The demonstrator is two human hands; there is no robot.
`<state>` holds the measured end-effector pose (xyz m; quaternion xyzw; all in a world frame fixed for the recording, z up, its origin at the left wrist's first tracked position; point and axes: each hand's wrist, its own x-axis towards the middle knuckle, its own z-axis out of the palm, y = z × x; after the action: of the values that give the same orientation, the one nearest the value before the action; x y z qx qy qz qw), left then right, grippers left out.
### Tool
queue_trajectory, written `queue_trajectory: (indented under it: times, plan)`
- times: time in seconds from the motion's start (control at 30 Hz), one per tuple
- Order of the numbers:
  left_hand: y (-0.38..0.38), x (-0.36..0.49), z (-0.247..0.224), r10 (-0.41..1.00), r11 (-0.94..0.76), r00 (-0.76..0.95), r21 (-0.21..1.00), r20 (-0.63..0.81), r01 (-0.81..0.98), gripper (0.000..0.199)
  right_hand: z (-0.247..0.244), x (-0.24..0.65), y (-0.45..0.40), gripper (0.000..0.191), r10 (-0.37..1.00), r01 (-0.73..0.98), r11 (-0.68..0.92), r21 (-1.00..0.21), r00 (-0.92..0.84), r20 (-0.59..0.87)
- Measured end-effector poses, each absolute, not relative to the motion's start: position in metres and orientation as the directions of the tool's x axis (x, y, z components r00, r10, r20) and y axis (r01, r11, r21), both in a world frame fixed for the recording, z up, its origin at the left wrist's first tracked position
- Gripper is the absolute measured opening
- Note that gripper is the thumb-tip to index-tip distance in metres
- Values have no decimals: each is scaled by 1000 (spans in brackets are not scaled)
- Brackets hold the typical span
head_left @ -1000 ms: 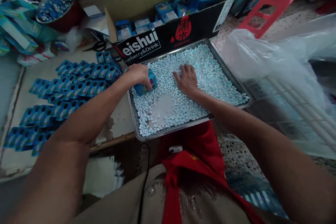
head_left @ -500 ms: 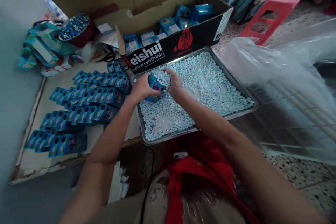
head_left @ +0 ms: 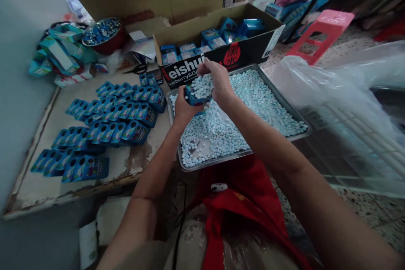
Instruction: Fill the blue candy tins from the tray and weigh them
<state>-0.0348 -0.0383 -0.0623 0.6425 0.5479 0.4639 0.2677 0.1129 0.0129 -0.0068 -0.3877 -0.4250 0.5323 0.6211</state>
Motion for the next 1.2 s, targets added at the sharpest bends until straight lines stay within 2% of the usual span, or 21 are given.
queue_trajectory:
  times: [0.1, 0.23, 0.4, 0.5, 0.57, 0.6, 0.7, 0.8, 0.87, 0.93, 1.07, 1.13, 1.2]
  plan:
    - [-40, -36, -61, 964, -196, -67, 860, 257, 472, 84, 1, 108, 7, 65, 995, -368, 98, -925, 39, 90]
    - [-37, -43, -61, 972, -123, -116, 865, 203, 487, 88, 1, 115, 6, 69, 996, -311, 56, -949, -53, 76]
    - [-34, -53, -74, 985, -145, -55, 953, 165, 266, 88, -40, 152, -4, 68, 997, -219, 75, -973, 1, 77]
    - [-35, -57, -80, 992, -122, 1, 982, 123, 142, 85, -78, 177, -31, 64, 990, -4, 110, -994, 86, 109]
    - [-35, -63, -74, 994, -112, 16, 976, 111, 185, 84, -98, 189, -56, 59, 977, 234, 180, -955, 72, 202]
    - [-36, -69, -68, 993, -118, 23, 957, 116, 266, 84, -106, 193, -68, 57, 964, 352, 237, -905, 27, 263]
    - [-43, -87, -42, 989, -142, 63, 770, 132, 622, 89, -116, 198, -85, 55, 908, 555, 412, -723, -185, 375]
    - [-64, -94, -18, 992, -122, 120, 528, 39, 840, 95, -113, 194, -54, 55, 882, 554, 472, -686, -286, 375]
    - [-84, -86, -8, 989, -82, 124, 408, -79, 909, 93, -109, 187, -12, 57, 853, 484, 520, -703, -340, 397]
    - [-103, -69, -4, 976, -38, 100, 303, -193, 952, 87, -107, 174, 34, 56, 773, 373, 613, -697, -469, 428]
    - [-117, -35, -1, 951, 36, 1, 114, -310, 993, 74, -118, 148, 89, 48, 631, 247, 675, -695, -681, 372]
    - [-110, -24, 0, 943, 56, -38, 46, -330, 997, 71, -128, 141, 94, 46, 626, 255, 673, -695, -697, 350]
    - [-99, -17, 0, 941, 42, -35, 12, -337, 999, 73, -136, 141, 89, 43, 680, 298, 651, -699, -638, 361]
